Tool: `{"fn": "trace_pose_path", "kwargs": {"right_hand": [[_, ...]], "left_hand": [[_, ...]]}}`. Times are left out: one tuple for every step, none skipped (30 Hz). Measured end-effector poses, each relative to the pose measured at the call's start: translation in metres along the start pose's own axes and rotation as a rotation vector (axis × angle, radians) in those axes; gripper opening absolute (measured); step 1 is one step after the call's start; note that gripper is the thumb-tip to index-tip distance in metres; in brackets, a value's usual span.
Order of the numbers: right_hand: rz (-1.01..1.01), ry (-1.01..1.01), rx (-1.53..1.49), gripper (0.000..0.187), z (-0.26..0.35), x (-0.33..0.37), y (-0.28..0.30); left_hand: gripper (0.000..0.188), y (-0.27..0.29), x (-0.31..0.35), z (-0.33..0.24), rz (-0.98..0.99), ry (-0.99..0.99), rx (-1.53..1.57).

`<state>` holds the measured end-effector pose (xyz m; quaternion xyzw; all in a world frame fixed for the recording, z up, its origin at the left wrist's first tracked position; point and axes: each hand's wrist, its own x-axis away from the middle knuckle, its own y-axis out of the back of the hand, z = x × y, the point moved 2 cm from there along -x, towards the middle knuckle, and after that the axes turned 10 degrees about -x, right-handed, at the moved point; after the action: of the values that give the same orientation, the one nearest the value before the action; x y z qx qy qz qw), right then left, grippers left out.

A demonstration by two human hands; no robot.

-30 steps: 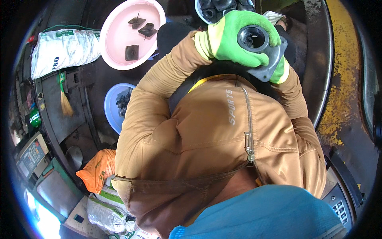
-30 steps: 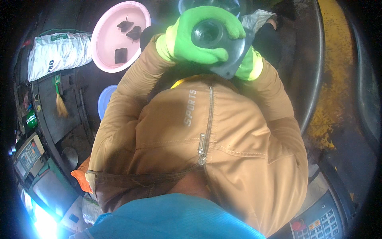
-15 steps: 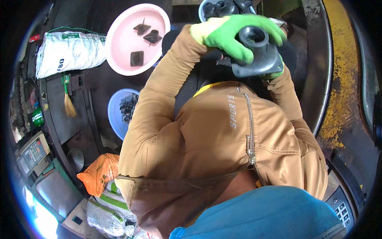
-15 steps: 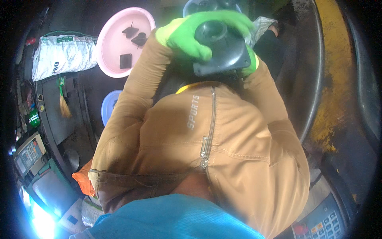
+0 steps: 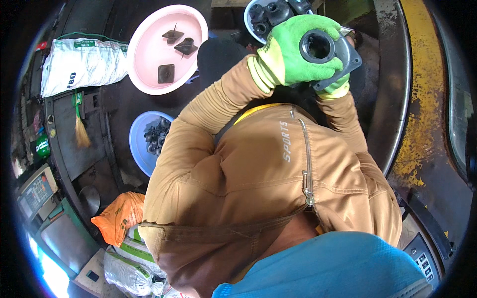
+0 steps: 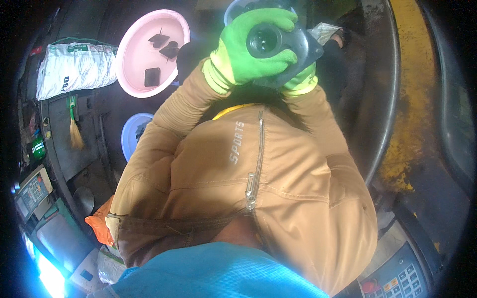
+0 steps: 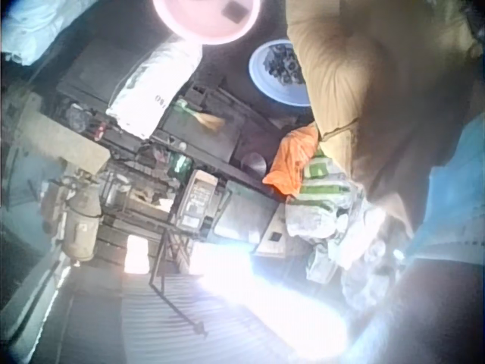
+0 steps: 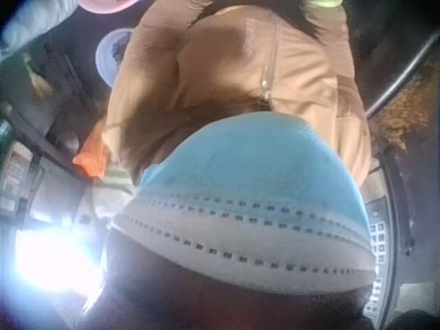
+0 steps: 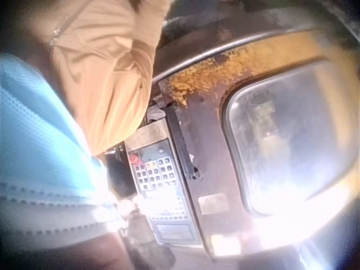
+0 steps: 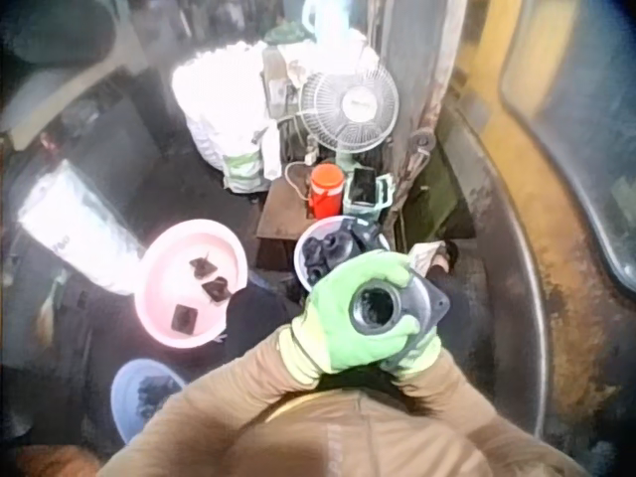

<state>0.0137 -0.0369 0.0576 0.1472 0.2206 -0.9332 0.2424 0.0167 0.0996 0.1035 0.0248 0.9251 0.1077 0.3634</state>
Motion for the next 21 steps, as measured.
{"fn": "trace_pose_path", "kwargs": {"right_hand": [[0.007,-0.021,0.111,0.037,0.013,0.0,-0.003],[0.03,-0.086,0.073,0.037,0.021,-0.004,-0.005],[0.106,-0.09,0.189,0.041,0.03,-0.006,-0.009],[0.183,-0.084,0.304,0.046,0.038,-0.009,-0.009],[0.259,-0.07,0.416,0.051,0.045,-0.009,-0.01],[0.367,0.048,0.476,0.058,0.048,-0.01,-0.012],[0.41,0.083,0.477,0.065,0.051,-0.008,-0.012],[0.426,0.034,0.474,0.072,0.05,-0.005,-0.011],[0.431,-0.098,0.431,0.078,0.048,-0.001,-0.008],[0.391,-0.31,0.324,0.077,0.045,0.005,-0.006],[0.397,-0.376,0.286,0.07,0.043,0.011,-0.005],[0.427,-0.371,0.29,0.064,0.042,0.016,-0.004],[0.415,-0.462,0.15,0.057,0.037,0.02,-0.004],[0.425,-0.502,0.06,0.051,0.033,0.023,-0.006],[0.435,-0.545,-0.052,0.045,0.027,0.024,-0.008],[0.465,-0.572,-0.273,0.04,0.018,0.024,-0.013],[0.514,-0.599,-0.608,0.036,0.009,0.021,-0.018],[0.603,-0.641,-1.002,0.033,0.0,0.021,-0.025],[0.676,-0.683,-1.312,0.032,-0.008,0.021,-0.028],[0.706,-0.708,-1.509,0.032,-0.015,0.022,-0.029],[0.656,-0.7,-1.585,0.034,-0.019,0.022,-0.026]], "left_hand": [[0.044,0.002,-0.002,-0.003,0.013,-0.027,0.019],[0.043,0.006,-0.003,-0.005,0.027,-0.055,0.038],[0.043,0.006,-0.005,-0.007,0.039,-0.087,0.057],[0.043,0.009,-0.004,-0.007,0.142,-0.058,0.026],[0.043,0.01,-0.004,-0.008,0.184,-0.055,0.076],[0.043,0.009,-0.005,-0.009,0.226,-0.049,0.128],[0.043,0.01,-0.004,-0.01,0.268,-0.043,0.18],[0.042,0.011,-0.005,-0.011,0.302,-0.04,0.294],[0.042,0.011,-0.005,-0.012,0.37,-0.05,0.276],[0.042,0.013,-0.005,-0.013,0.439,-0.061,0.259],[0.042,0.014,-0.005,-0.014,0.507,-0.067,0.245],[0.042,0.014,-0.005,-0.014,0.589,0.013,0.334],[0.041,0.013,-0.005,-0.013,0.644,0.046,0.394],[0.041,0.01,-0.004,-0.012,0.716,0.073,0.456],[0.041,0.008,-0.002,-0.009,0.787,0.089,0.538],[0.038,0.005,-0.003,-0.006,0.79,-0.035,0.518],[0.036,0.002,-0.003,0.001,0.765,-0.047,0.59],[0.035,-0.002,-0.002,0.007,0.738,-0.06,0.663],[0.034,-0.006,0.0,0.016,0.714,-0.049,0.723],[0.033,-0.006,0.004,0.026,0.566,0.092,0.887],[0.034,-0.003,0.008,0.035,0.383,-0.001,0.476]]}}
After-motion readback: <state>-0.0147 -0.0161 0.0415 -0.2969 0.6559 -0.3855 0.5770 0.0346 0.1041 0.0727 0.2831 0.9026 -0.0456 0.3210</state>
